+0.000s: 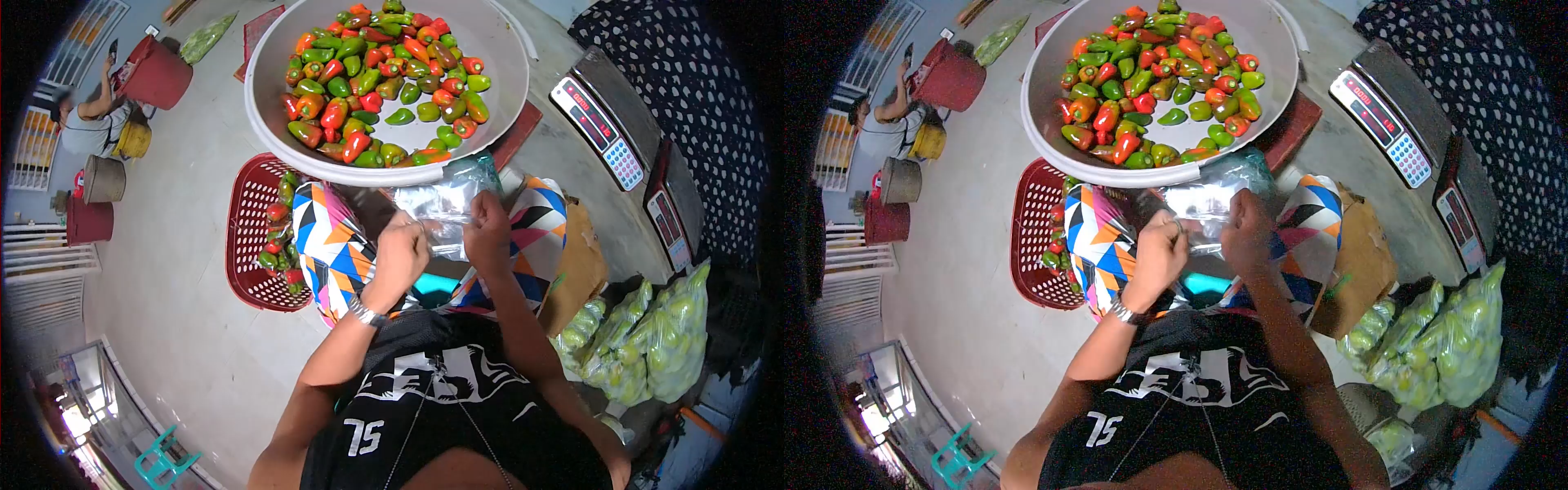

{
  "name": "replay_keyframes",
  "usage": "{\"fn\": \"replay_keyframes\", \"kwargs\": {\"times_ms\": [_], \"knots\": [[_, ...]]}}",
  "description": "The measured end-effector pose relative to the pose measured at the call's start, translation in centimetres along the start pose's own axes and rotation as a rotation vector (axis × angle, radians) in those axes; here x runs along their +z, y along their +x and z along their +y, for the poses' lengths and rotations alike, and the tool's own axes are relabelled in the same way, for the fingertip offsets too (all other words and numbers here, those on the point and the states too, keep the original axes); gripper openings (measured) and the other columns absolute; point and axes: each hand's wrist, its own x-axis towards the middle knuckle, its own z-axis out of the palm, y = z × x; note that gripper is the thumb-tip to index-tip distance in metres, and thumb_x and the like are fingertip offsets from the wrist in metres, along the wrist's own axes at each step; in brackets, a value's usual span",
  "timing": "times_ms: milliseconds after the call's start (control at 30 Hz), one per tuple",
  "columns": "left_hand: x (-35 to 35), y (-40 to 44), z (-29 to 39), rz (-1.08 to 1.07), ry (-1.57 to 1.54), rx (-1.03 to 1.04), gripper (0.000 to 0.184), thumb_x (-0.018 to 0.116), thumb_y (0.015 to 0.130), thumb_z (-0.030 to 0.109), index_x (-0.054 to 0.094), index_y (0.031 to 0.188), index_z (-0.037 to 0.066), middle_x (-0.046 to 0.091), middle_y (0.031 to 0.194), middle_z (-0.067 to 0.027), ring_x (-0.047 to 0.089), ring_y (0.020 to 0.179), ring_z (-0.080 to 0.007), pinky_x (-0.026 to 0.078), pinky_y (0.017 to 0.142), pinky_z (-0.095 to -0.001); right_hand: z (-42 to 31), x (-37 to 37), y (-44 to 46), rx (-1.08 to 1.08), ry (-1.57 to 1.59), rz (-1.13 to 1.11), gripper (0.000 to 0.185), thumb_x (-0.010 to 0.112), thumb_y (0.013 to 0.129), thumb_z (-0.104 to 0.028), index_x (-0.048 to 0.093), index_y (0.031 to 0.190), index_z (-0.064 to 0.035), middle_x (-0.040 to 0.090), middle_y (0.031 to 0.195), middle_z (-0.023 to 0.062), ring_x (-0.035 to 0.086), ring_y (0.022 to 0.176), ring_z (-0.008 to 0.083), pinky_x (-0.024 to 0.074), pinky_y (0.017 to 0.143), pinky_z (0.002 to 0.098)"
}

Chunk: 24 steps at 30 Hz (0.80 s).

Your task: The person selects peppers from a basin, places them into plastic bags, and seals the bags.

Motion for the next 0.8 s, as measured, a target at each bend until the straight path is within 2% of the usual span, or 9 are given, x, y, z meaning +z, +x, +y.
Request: {"fn": "replay_keyframes", "kwargs": {"times_ms": [133, 233, 267, 333, 467, 567, 600, 700, 800], "knots": [[0.7, 0.0, -1.1, 0.065, 0.235, -0.129, 0.01, 0.068, 0.081, 0.001, 0.065, 0.09, -0.004, 0.057, 0.095, -0.022, 0.063, 0.076, -0.0415, 0.052, 0.069, -0.0498, -1.9, 0.1, -2.5, -0.356, -0.183, -0.168, 0.019, 0.064, 0.08, -0.006, 0.066, 0.099, -0.0107, 0.06, 0.107, 0.0156, 0.064, 0.099, 0.0339, 0.0475, 0.084, 0.0509], [1.5, -0.3, -0.1, -0.115, 0.39, -0.156, 0.012, 0.067, 0.079, 0.001, 0.062, 0.089, -0.004, 0.057, 0.101, -0.0235, 0.064, 0.072, -0.044, 0.054, 0.066, -0.0521, -1.6, 2.0, -3.1, -0.293, -0.677, -0.112, 0.03, 0.068, 0.082, -0.012, 0.069, 0.112, -0.013, 0.057, 0.12, 0.0156, 0.064, 0.106, 0.0337, 0.0467, 0.088, 0.0556], [1.8, -0.3, 0.0, -0.152, 0.414, -0.137, 0.014, 0.066, 0.077, 0.0, 0.06, 0.089, -0.004, 0.055, 0.107, -0.0253, 0.065, 0.07, -0.0465, 0.055, 0.065, -0.0546, -1.6, 2.8, -2.4, 0.048, -0.75, -0.314, 0.039, 0.063, 0.083, -0.013, 0.07, 0.122, -0.0164, 0.052, 0.136, 0.0178, 0.062, 0.112, 0.0404, 0.0379, 0.101, 0.0655], [2.1, -0.4, -0.7, -0.193, 0.425, -0.187, 0.015, 0.067, 0.077, 0.0, 0.06, 0.089, -0.004, 0.055, 0.107, -0.0258, 0.066, 0.071, -0.0466, 0.056, 0.066, -0.0539, -0.5, 4.0, -2.0, -0.011, -0.818, -0.266, 0.042, 0.065, 0.084, -0.016, 0.069, 0.126, -0.0154, 0.049, 0.143, 0.0212, 0.064, 0.112, 0.0388, 0.0433, 0.098, 0.0621], [2.1, -0.5, -4.3, -0.239, 0.547, -0.191, 0.02, 0.07, 0.072, -0.003, 0.064, 0.091, -0.006, 0.055, 0.107, -0.0258, 0.069, 0.074, -0.044, 0.059, 0.067, -0.0505, -2.1, 1.3, -1.0, -0.237, -0.868, -0.464, 0.039, 0.068, 0.088, -0.02, 0.067, 0.126, -0.0116, 0.056, 0.138, 0.0177, 0.066, 0.111, 0.0356, 0.0437, 0.1, 0.0584], [0.8, -0.6, -6.1, -0.325, 0.459, -0.313, 0.02, 0.07, 0.072, -0.003, 0.065, 0.091, -0.007, 0.057, 0.111, -0.0262, 0.069, 0.081, -0.0447, 0.059, 0.074, -0.0506, -7.9, -5.0, 5.5, -0.259, -0.06, -1.162, 0.043, 0.077, 0.083, -0.022, 0.067, 0.123, -0.0101, 0.064, 0.125, 0.0159, 0.066, 0.108, 0.0321, 0.0489, 0.098, 0.0469], [0.8, -0.6, -6.7, -0.305, 0.407, -0.293, 0.019, 0.07, 0.073, -0.002, 0.066, 0.091, -0.007, 0.057, 0.111, -0.0261, 0.069, 0.082, -0.045, 0.058, 0.075, -0.0508, -11.3, -6.3, 7.5, -0.181, -0.141, -1.003, 0.047, 0.08, 0.08, -0.022, 0.067, 0.123, -0.0094, 0.066, 0.119, 0.015, 0.065, 0.108, 0.0312, 0.0496, 0.096, 0.0426], [2.0, -0.4, -7.2, -0.202, 0.28, -0.221, 0.016, 0.071, 0.078, 0.004, 0.066, 0.09, -0.006, 0.062, 0.106, -0.026, 0.068, 0.084, -0.0459, 0.057, 0.077, -0.0517, -10.1, -4.0, 16.4, -0.779, -0.252, -0.62, 0.047, 0.08, 0.08, -0.02, 0.067, 0.124, -0.0085, 0.067, 0.113, 0.0139, 0.063, 0.109, 0.0304, 0.0492, 0.097, 0.0409], [2.4, 0.3, -6.9, -0.249, 0.249, -0.256, 0.016, 0.072, 0.08, 0.007, 0.066, 0.09, -0.005, 0.062, 0.104, -0.0269, 0.068, 0.084, -0.0457, 0.057, 0.078, -0.0519, -4.3, 2.0, 22.2, -0.574, -0.726, -0.955, 0.055, 0.079, 0.079, -0.042, 0.067, 0.121, -0.0093, 0.066, 0.115, 0.016, 0.062, 0.111, 0.032, 0.0472, 0.099, 0.0435]]}}
